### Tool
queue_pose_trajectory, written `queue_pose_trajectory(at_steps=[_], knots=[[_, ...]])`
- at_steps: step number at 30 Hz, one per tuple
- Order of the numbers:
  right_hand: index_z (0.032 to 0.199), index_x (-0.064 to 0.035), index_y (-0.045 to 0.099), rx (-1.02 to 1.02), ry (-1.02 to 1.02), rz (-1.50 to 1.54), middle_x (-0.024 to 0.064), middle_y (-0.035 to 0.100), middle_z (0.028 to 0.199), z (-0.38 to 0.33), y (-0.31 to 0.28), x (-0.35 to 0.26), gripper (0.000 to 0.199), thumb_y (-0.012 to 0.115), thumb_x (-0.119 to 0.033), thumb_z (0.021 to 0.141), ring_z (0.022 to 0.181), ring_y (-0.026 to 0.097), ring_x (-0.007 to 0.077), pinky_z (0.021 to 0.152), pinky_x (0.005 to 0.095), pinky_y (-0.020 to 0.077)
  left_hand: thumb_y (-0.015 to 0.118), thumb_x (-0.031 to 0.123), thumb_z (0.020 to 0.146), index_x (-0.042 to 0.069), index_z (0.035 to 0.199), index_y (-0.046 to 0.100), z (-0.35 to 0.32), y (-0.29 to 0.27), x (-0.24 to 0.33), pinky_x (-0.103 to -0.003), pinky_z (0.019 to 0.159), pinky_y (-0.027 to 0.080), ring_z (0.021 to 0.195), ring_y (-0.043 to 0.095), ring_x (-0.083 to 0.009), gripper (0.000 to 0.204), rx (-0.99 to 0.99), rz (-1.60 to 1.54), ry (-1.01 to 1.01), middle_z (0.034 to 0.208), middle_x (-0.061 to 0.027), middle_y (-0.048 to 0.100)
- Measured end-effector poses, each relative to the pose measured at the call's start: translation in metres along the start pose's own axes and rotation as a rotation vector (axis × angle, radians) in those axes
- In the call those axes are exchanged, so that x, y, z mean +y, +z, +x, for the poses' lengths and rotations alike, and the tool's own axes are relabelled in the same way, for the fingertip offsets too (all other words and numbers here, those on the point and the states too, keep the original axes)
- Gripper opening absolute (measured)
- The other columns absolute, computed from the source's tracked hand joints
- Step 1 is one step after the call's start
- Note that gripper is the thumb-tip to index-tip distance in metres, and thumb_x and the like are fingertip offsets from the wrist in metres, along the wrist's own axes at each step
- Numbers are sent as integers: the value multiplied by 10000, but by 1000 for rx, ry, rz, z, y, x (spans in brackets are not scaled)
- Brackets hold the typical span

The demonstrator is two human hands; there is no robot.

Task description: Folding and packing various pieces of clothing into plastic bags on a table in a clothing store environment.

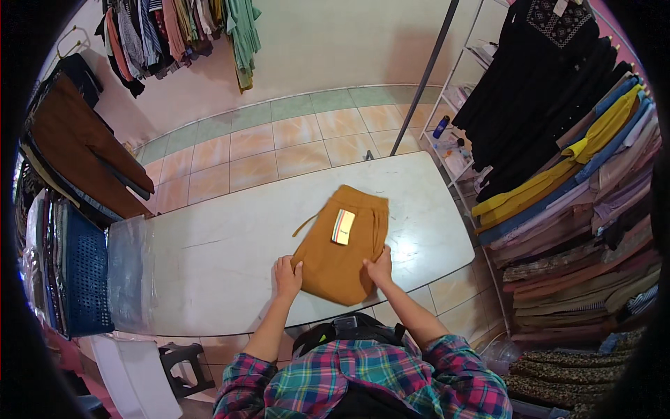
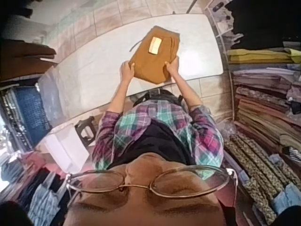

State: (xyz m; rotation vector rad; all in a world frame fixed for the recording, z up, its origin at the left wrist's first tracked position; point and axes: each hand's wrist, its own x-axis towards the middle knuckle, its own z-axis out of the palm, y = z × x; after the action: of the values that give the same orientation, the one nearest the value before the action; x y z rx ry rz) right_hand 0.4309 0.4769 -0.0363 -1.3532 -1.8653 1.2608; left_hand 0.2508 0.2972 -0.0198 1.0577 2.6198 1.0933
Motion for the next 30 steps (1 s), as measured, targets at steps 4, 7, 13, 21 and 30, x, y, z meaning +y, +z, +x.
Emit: queue_pose_trajectory(at_steps=[4, 7, 13, 21, 30], knots=[[1017, -2, 492, 151, -19, -223, 175, 532, 941, 16, -31, -14, 424, 690, -48, 645, 845, 534, 286, 738, 331, 441, 627, 193, 756, 15, 882, 522, -19, 9, 38, -406, 786, 381, 881, 490, -325, 242, 77, 112, 27, 893, -152, 530], [964, -20, 516, -87, 33, -142, 113, 580, 824, -19, -45, 0, 363, 701, -45, 652, 713, 553, 212, 661, 323, 450, 626, 225, 763, 9, 844, 523, -36, 23, 37, -407, 694, 414, 794, 526, -335, 253, 59, -170, -191, 810, -164, 544], [930, -55, 515, -551, 26, 404, 11, 587, 850, -30, -83, 21, 298, 691, -11, 693, 812, 558, 100, 741, 260, 453, 578, 226, 797, -1, 887, 487, -36, 26, 44, -425, 672, 418, 777, 532, -376, 261, 17, -32, -144, 811, -211, 546], [964, -19, 572, -801, 38, 264, 2, 606, 866, -20, -98, 20, 295, 701, -80, 706, 756, 540, 83, 732, 235, 434, 529, 212, 816, -11, 896, 470, -33, 29, 43, -450, 680, 411, 783, 524, -388, 244, 29, 69, -160, 831, -219, 539], [638, -11, 561, -535, -80, -174, 10, 518, 538, -20, -113, 23, 224, 685, -175, 727, 517, 479, 118, 500, 280, 410, 497, 187, 824, -4, 953, 449, -34, 21, 42, -462, 692, 420, 778, 534, -411, 236, -83, -38, -104, 865, -230, 548]])
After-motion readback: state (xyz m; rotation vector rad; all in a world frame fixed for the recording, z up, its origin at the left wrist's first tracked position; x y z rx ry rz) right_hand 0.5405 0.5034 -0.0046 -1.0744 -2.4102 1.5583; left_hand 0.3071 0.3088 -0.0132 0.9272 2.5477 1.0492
